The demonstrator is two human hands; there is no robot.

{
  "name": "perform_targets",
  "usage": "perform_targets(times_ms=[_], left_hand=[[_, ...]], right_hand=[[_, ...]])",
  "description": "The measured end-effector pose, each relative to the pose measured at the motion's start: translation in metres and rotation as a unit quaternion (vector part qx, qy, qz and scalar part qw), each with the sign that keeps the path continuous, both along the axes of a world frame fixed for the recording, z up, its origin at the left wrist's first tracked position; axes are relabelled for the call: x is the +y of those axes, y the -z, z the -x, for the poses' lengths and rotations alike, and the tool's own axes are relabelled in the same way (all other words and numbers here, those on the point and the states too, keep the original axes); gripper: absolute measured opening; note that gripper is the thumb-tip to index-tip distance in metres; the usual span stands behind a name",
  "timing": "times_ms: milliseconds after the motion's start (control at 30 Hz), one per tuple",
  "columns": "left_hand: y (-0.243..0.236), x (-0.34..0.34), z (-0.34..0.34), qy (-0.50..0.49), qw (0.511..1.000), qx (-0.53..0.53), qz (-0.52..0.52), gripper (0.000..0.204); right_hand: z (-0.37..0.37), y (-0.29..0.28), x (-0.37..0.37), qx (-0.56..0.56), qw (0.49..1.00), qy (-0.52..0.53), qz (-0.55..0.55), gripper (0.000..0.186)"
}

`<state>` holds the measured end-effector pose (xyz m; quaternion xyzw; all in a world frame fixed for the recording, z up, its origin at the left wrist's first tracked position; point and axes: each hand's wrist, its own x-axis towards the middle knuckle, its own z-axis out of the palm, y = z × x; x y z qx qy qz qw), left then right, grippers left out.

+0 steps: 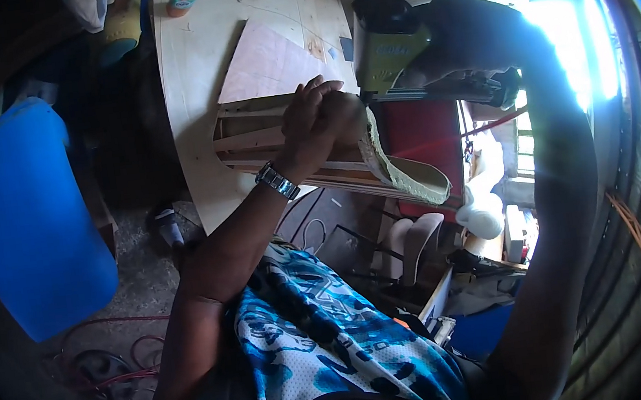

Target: Applying foam padding to a chair frame using a pneumatic staple gun and trimming excess material with scissors.

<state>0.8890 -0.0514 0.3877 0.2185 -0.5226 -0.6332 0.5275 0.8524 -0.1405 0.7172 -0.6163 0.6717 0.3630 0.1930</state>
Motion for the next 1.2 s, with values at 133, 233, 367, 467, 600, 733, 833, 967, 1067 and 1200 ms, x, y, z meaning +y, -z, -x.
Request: perform_targets(times_ms=[133, 233, 367, 467, 600, 733, 833, 967, 1067, 1200], left_hand=[[0.001, 0.004, 0.006, -0.026, 1.000, 0.002, 0.001, 0.042], [0.000, 0.006, 0.009, -0.038, 0.999, 0.003, -0.007, 0.045], [0.001, 0.003, 0.010, -0.008, 1.000, -0.002, -0.011, 0.051], [0.004, 0.003, 0.007, 0.044, 0.995, 0.059, -0.071, 0.052], [0.004, 0.006, -0.008, 0.048, 0.971, 0.083, -0.219, 0.052], [-0.004, -0.016, -0.032, -0.015, 0.978, 0.071, -0.195, 0.043], [-0.020, -0.027, -0.050, 0.007, 0.988, 0.073, -0.137, 0.031], [-0.046, -0.019, -0.046, 0.092, 0.991, 0.096, -0.013, 0.022], [-0.046, -0.016, -0.037, 0.130, 0.986, 0.086, -0.056, 0.017], [-0.033, -0.016, -0.026, 0.106, 0.988, 0.096, -0.052, 0.017]], right_hand=[[0.020, 0.006, 0.001, -0.021, 0.999, -0.004, -0.024, 0.057], [0.023, 0.008, 0.005, -0.031, 0.998, -0.047, -0.010, 0.061], [-0.001, 0.011, 0.001, 0.020, 0.998, 0.025, -0.051, 0.062], [-0.030, 0.014, -0.011, 0.085, 0.990, 0.037, -0.107, 0.048], [-0.047, 0.011, -0.018, 0.154, 0.973, -0.006, -0.169, 0.047], [-0.022, -0.012, -0.002, 0.067, 0.991, 0.065, -0.099, 0.051], [0.005, -0.036, 0.016, 0.002, 0.993, 0.116, -0.018, 0.059], [0.034, -0.061, 0.065, 0.010, 0.981, 0.137, 0.138, 0.060], [0.057, -0.055, 0.092, -0.058, 0.969, 0.199, 0.131, 0.061], [0.084, -0.009, 0.116, -0.131, 0.926, 0.269, 0.229, 0.071]])
